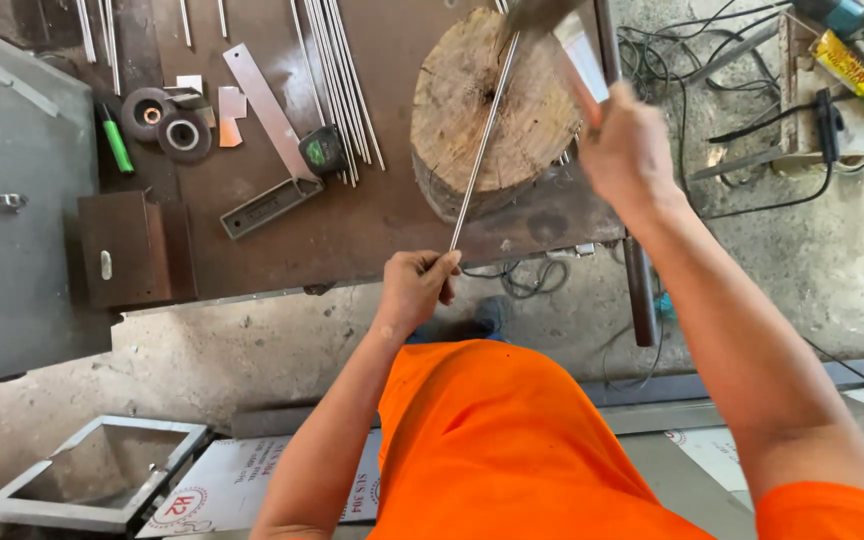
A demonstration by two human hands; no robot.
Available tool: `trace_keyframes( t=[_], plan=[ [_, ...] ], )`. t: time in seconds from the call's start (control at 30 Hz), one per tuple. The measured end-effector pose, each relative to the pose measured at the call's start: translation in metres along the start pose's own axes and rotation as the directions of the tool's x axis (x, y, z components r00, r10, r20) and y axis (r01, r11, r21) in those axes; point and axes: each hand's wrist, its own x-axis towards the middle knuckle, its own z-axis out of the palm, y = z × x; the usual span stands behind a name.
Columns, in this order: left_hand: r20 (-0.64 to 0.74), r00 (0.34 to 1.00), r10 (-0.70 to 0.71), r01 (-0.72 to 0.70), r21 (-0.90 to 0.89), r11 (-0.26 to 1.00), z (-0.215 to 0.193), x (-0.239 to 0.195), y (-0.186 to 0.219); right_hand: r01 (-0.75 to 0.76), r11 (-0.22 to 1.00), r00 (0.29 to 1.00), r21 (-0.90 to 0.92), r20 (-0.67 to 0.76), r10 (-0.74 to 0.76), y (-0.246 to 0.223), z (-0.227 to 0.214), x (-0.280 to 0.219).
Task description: Straightening thin metal rods using a hammer on a wooden stump anvil at a workbench.
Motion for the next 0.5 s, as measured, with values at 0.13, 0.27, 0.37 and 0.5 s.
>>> trace_keyframes(
  t=[0.13,0.27,0.37,0.5],
  plan=[
    [-0.049,0.999,0.001,0.001,0.051,0.999,-0.003,0.016,0.006,0.035,0.986,0.99,-0.162,0.139,-0.013,-0.005,-0.012,-0.004],
    [-0.007,1.0,0.03,-0.03,-0.005,1.0,0.001,0.053,0.01,0.061,0.993,0.998,-0.105,0.041,-0.057,-0.033,-0.012,-0.02],
    [0.041,0.994,0.097,-0.092,-0.099,0.991,0.0,0.068,0.028,0.057,0.983,0.998,-0.176,0.046,-0.05,-0.01,0.007,-0.015],
    [0.011,0.999,0.031,-0.031,0.042,0.999,0.001,0.07,0.035,0.089,0.962,0.988,-0.258,0.148,-0.052,-0.038,-0.022,-0.03]
  ],
)
